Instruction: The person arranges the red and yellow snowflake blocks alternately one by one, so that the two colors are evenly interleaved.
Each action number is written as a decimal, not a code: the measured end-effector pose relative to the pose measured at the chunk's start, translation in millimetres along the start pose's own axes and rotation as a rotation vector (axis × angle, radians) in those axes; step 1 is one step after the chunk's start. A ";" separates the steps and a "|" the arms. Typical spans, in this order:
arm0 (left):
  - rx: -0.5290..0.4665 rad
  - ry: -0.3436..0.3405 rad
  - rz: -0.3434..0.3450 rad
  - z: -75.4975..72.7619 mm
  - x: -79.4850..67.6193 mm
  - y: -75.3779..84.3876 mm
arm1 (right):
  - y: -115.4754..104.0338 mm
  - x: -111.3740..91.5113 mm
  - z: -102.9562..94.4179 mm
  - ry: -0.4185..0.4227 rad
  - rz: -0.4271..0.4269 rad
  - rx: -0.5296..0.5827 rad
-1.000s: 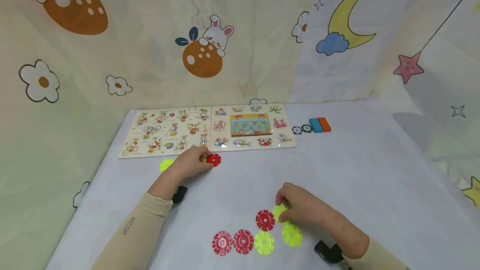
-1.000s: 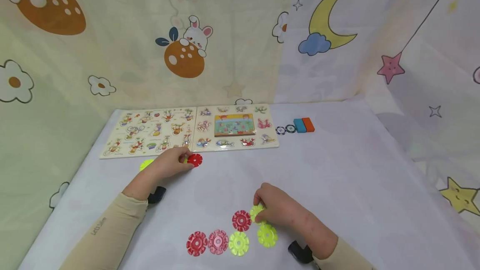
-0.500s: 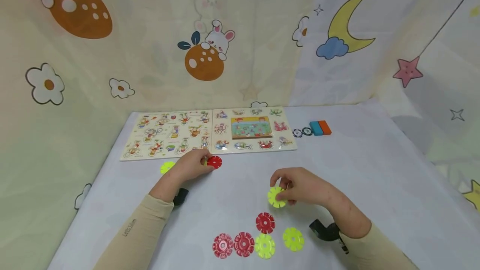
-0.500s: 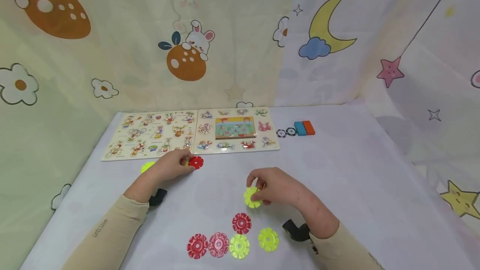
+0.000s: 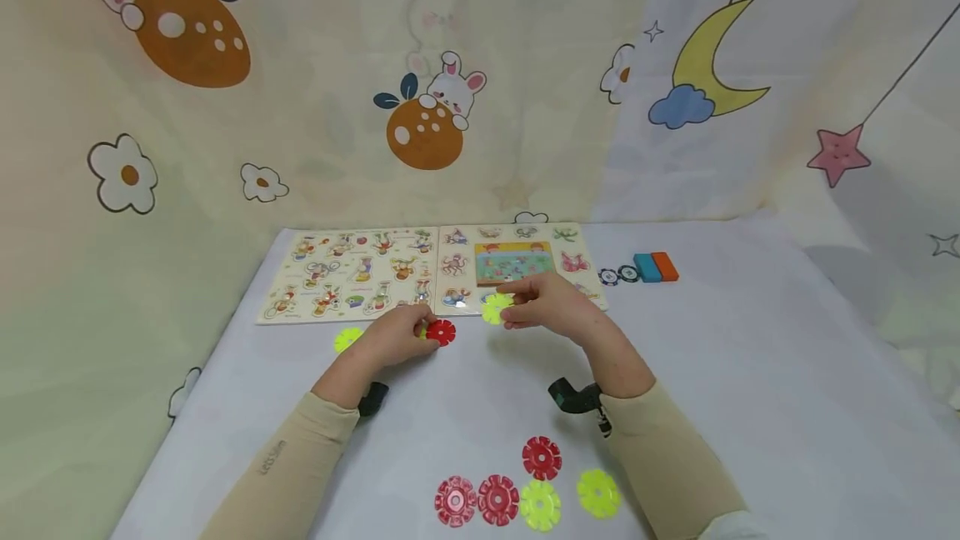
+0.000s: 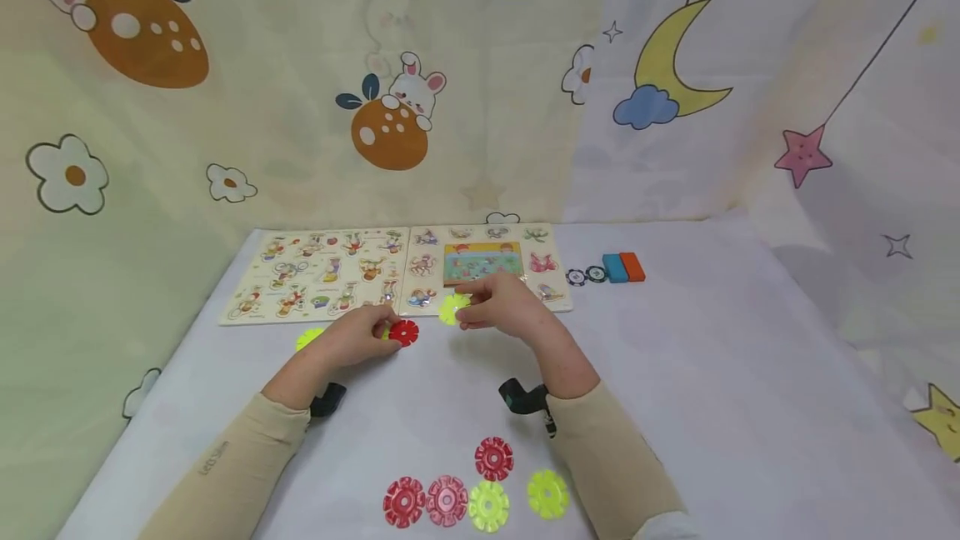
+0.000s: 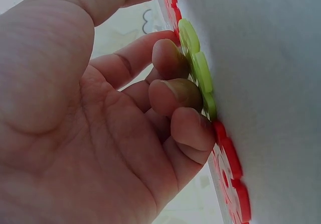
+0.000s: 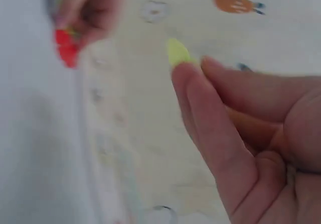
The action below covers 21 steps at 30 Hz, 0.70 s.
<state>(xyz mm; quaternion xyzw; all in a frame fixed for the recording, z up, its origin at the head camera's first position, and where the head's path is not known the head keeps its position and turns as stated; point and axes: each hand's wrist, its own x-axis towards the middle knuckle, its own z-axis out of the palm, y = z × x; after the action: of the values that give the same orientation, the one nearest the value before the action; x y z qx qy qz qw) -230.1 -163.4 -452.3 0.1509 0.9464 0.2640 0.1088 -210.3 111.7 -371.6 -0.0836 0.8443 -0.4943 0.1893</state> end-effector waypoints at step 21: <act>0.045 -0.021 -0.023 -4.5 -3.8 9.4 | 48.8 43.1 65.6 0.170 -0.109 -0.341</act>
<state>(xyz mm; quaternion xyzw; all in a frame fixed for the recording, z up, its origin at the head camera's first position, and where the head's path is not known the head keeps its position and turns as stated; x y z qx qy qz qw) -225.7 -159.1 -443.1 0.1452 0.9526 0.2399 0.1181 -221.1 69.1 -453.0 -0.1178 0.9230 -0.3590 0.0733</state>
